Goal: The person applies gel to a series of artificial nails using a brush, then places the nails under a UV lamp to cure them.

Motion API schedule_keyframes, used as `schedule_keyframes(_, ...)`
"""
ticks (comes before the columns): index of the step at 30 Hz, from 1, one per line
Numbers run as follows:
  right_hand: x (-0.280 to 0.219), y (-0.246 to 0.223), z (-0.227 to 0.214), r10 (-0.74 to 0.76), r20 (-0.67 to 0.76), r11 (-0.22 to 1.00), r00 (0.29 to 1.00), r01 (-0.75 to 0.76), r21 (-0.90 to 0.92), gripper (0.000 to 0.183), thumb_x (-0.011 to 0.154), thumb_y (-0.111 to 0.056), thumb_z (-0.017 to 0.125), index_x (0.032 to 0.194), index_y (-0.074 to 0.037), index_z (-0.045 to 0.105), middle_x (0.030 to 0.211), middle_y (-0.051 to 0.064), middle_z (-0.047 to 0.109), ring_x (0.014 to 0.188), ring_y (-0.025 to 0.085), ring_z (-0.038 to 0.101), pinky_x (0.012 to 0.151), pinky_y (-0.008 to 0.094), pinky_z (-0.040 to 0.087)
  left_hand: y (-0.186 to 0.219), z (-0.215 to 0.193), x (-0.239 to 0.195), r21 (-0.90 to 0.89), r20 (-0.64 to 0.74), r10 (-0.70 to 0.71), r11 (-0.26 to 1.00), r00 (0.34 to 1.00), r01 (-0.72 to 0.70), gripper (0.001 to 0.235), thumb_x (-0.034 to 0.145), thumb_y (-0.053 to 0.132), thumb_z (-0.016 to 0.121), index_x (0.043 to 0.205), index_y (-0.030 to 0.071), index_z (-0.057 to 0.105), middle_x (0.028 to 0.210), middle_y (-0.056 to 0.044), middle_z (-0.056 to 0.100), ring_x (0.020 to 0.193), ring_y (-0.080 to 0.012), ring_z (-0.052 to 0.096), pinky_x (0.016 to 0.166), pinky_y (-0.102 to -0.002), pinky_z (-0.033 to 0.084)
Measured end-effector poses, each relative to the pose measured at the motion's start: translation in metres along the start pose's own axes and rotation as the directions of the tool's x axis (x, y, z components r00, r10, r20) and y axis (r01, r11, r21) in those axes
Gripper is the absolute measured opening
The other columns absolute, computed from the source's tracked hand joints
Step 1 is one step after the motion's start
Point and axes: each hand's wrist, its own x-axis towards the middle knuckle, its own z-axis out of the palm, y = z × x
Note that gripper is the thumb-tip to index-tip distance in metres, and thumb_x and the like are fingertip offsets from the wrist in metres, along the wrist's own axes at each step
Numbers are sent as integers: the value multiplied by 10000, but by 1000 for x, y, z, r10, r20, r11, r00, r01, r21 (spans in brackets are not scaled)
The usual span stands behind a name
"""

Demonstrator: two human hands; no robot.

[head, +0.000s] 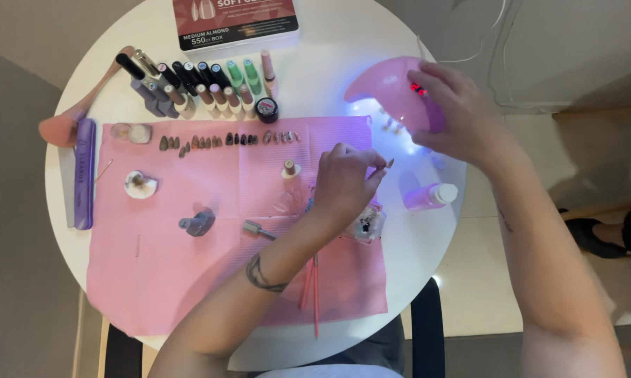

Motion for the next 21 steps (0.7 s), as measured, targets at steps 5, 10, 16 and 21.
schedule_keyframes(5, 5, -2, -28, 216, 23, 949, 976, -215, 232, 668, 726, -121, 713, 1350, -90, 477, 1377, 101, 438, 1111, 259, 498, 936, 407, 422, 8, 37, 33, 14, -55, -131, 991, 990, 132, 123, 772, 304, 687, 855, 232, 741, 797, -34, 715, 887, -319, 540, 725, -428, 410)
schedule_keyframes(10, 0, 0, -29, 208, 33, 949, 978, -209, 234, 699, 708, -158, 717, 1360, -106, 468, 1392, 118, 429, 1113, 270, 509, 925, 417, 426, 15, 53, 41, 58, -155, -151, 985, 976, 162, 133, 771, 309, 635, 806, 216, 724, 749, -67, 704, 819, -375, 516, 671, -449, 388)
schedule_keyframes(16, -3, -2, -33, 236, 31, 940, 971, -236, 248, 706, 699, -157, 710, 1361, -129, 465, 1408, 86, 421, 1130, 249, 510, 925, 414, 427, 12, 49, 43, 48, -174, -200, 976, 964, 211, 140, 735, 364, 668, 748, 231, 708, 713, -4, 700, 794, -335, 520, 664, -428, 374)
schedule_keyframes(21, -7, 3, -28, 199, 14, 939, 980, -194, 285, 723, 696, -130, 710, 1371, -130, 451, 1410, 100, 412, 1139, 263, 497, 962, 416, 408, 14, 46, 44, 69, -165, -196, 975, 967, 210, 142, 758, 386, 672, 783, 269, 749, 768, -26, 715, 787, -333, 519, 667, -441, 373)
